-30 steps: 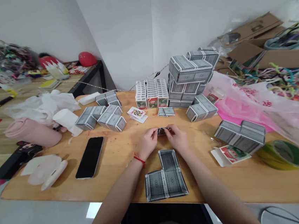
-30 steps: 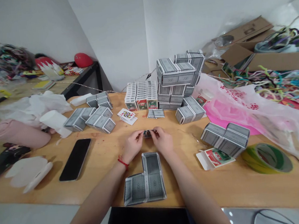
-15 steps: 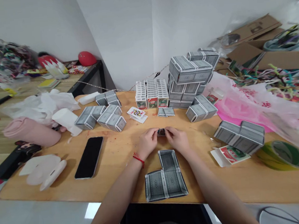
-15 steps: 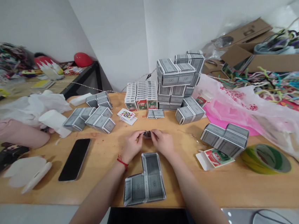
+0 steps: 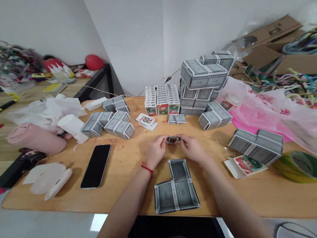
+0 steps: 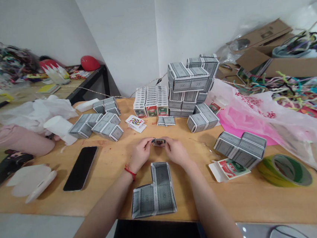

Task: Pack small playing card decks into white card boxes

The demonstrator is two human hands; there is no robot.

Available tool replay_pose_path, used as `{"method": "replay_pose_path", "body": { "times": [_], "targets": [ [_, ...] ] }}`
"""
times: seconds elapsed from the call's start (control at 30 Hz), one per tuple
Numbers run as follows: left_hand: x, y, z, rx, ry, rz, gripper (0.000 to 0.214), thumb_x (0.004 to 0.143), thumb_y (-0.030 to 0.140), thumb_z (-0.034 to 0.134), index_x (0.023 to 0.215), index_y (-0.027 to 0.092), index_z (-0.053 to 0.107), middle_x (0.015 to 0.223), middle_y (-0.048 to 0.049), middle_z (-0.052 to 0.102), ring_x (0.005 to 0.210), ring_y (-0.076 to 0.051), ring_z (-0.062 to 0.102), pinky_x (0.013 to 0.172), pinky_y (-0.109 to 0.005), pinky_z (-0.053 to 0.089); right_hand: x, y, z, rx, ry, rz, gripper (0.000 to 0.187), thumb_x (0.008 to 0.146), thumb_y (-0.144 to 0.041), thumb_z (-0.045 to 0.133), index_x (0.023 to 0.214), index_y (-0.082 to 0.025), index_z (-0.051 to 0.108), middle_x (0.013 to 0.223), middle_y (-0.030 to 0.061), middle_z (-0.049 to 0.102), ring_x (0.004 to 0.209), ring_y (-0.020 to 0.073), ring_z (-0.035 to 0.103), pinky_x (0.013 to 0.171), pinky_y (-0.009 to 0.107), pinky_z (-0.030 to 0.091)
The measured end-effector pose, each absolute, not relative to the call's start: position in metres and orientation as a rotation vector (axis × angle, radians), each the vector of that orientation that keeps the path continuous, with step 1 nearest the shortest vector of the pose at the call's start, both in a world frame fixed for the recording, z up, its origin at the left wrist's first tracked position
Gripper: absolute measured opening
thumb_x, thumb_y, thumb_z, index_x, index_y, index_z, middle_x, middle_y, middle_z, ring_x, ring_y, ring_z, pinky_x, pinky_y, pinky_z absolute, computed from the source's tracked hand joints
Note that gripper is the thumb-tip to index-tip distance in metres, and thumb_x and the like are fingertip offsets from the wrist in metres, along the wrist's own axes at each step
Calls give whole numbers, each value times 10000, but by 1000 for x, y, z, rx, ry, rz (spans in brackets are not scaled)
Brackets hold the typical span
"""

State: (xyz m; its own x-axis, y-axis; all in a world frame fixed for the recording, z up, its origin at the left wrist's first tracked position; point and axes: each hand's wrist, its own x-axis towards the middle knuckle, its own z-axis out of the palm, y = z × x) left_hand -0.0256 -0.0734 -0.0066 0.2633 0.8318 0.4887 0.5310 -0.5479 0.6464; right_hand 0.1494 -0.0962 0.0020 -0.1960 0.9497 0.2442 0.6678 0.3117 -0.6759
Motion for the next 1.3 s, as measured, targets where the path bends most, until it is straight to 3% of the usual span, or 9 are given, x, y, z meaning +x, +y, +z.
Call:
{"method": "replay_pose_path", "body": {
  "times": [0.13, 0.27, 0.47, 0.8, 1.1, 1.3],
  "targets": [
    [-23, -74, -5, 2170, 1259, 1216, 155, 825, 234, 480, 888, 176, 609, 866, -35, 664, 804, -122, 615, 743, -259, 501, 151, -96, 4, -1334, -1925, 641, 328, 798, -101, 368, 1043, -192, 566, 927, 41, 686, 826, 146, 648, 742, 253, 491],
    [-19, -76, -4, 2148, 1304, 1240, 161, 797, 310, 529, 829, 178, 615, 802, -25, 663, 743, -123, 616, 708, -257, 504, 146, -94, 1, -1419, -1941, 489, 248, 832, -189, 398, 958, -197, 611, 888, 46, 688, 759, 163, 648, 719, 268, 489],
    [-18, -76, -2, 2208, 1308, 1205, 161, 823, 275, 486, 850, 179, 613, 827, -33, 667, 757, -128, 618, 704, -261, 500, 142, -92, -3, -1523, -1924, 386, 236, 849, -227, 394, 932, -197, 613, 855, 48, 688, 715, 166, 645, 659, 248, 480],
    [-25, -71, -10, 2146, 1257, 1149, 210, 845, 201, 425, 980, 177, 584, 955, -53, 654, 867, -131, 610, 792, -274, 495, 148, -93, 0, -1449, -1884, 569, 328, 792, -93, 375, 1064, -176, 539, 954, 62, 679, 843, 155, 648, 774, 275, 490],
    [-23, -67, -12, 2038, 1258, 1164, 156, 825, 212, 467, 908, 158, 588, 877, -51, 652, 795, -125, 611, 720, -256, 503, 136, -86, -10, -1312, -1504, 922, 285, 872, -216, 294, 1049, -170, 513, 719, 45, 690, 637, 159, 659, 605, 278, 528],
    [-22, -77, -5, 2351, 1225, 1159, 229, 844, 168, 412, 1003, 188, 577, 966, -50, 635, 915, -136, 579, 843, -301, 481, 136, -89, -10, -1430, -1679, 448, 263, 782, -253, 504, 1028, -211, 587, 1002, 57, 641, 743, 149, 625, 663, 268, 513]
  ]
}}
